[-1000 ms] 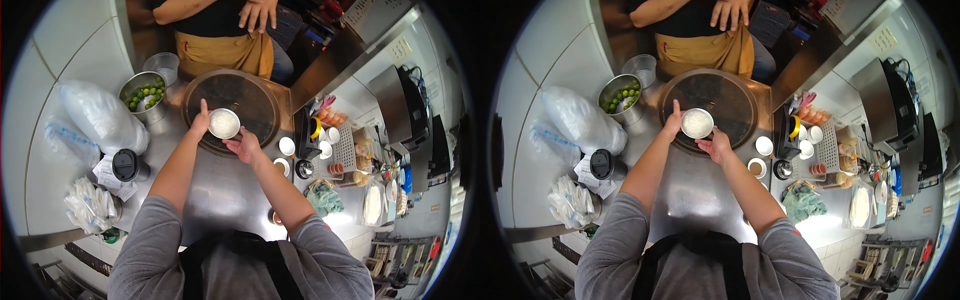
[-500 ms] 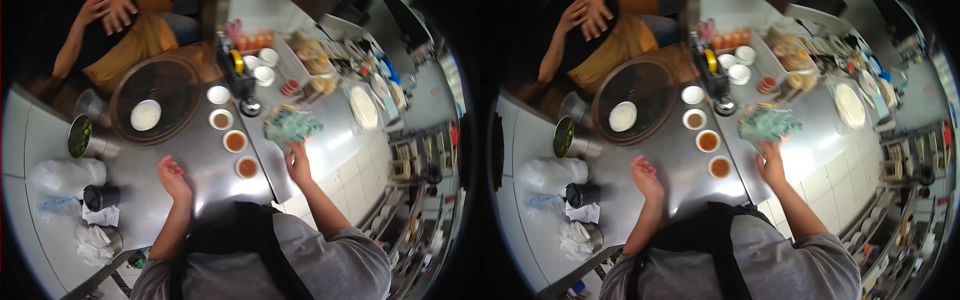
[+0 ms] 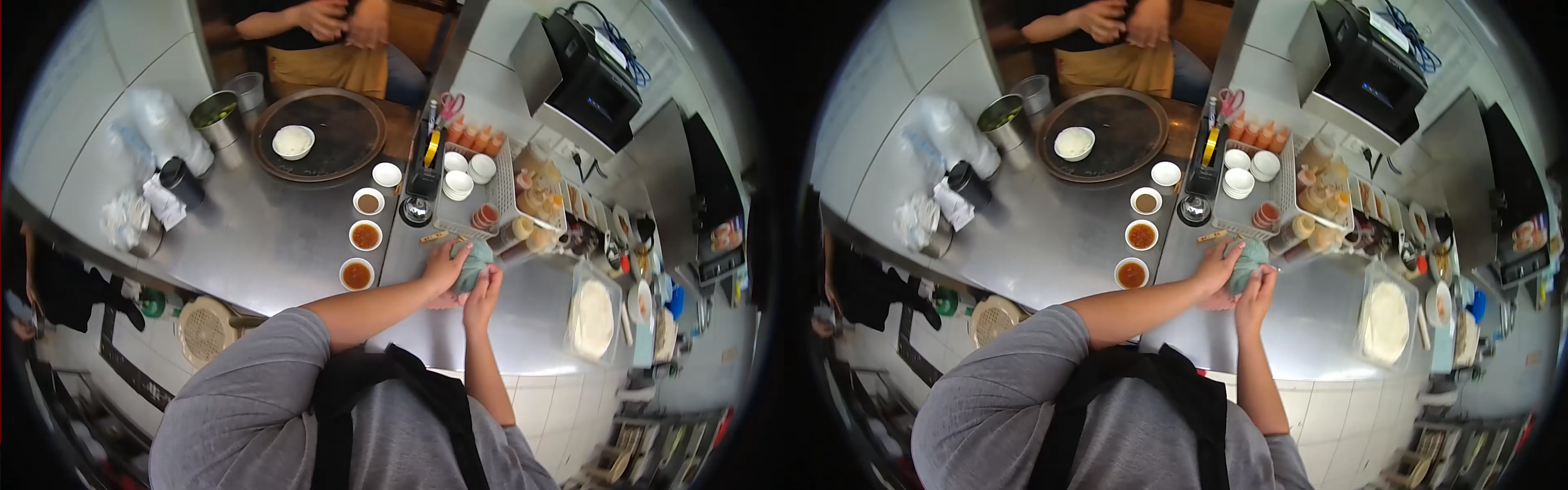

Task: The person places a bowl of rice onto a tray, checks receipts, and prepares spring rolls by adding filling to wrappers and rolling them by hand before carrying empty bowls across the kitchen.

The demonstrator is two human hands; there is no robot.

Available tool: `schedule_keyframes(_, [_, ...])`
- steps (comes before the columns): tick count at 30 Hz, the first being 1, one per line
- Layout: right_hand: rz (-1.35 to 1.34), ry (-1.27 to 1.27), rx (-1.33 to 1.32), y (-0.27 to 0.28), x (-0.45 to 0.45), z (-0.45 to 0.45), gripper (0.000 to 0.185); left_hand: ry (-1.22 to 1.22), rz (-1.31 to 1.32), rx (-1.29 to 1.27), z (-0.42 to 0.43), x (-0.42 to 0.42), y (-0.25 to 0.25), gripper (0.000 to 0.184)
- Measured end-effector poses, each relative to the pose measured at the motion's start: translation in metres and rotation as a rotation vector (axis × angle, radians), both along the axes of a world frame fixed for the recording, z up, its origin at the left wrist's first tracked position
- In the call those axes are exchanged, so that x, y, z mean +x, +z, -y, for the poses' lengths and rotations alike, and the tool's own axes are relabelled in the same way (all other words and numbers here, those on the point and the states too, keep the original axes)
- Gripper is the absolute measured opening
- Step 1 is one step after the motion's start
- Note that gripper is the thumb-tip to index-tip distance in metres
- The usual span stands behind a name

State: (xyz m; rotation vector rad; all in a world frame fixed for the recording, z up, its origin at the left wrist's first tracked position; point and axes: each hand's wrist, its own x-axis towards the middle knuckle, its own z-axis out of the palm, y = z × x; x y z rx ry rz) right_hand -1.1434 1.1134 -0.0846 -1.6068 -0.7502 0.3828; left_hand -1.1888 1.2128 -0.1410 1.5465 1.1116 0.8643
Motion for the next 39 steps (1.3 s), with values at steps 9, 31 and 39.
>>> schedule_keyframes(9, [-0.646,0.174,0.198,-0.02,0.054,-0.002,0.026,-0.217,-0.074,-0.165,0.049,-0.015,0.063,0.059])
schedule_keyframes(31, [0.658,0.018,-0.122,-0.009,0.035,-0.008,0.03,-0.696,-0.183,0.371,-0.02,-0.117,0.056,0.112])
schedule_keyframes(39, [-0.64,0.106,0.186,0.032,-0.043,0.014,0.027,-0.829,0.153,0.591,-0.005,-0.095,0.112,0.102])
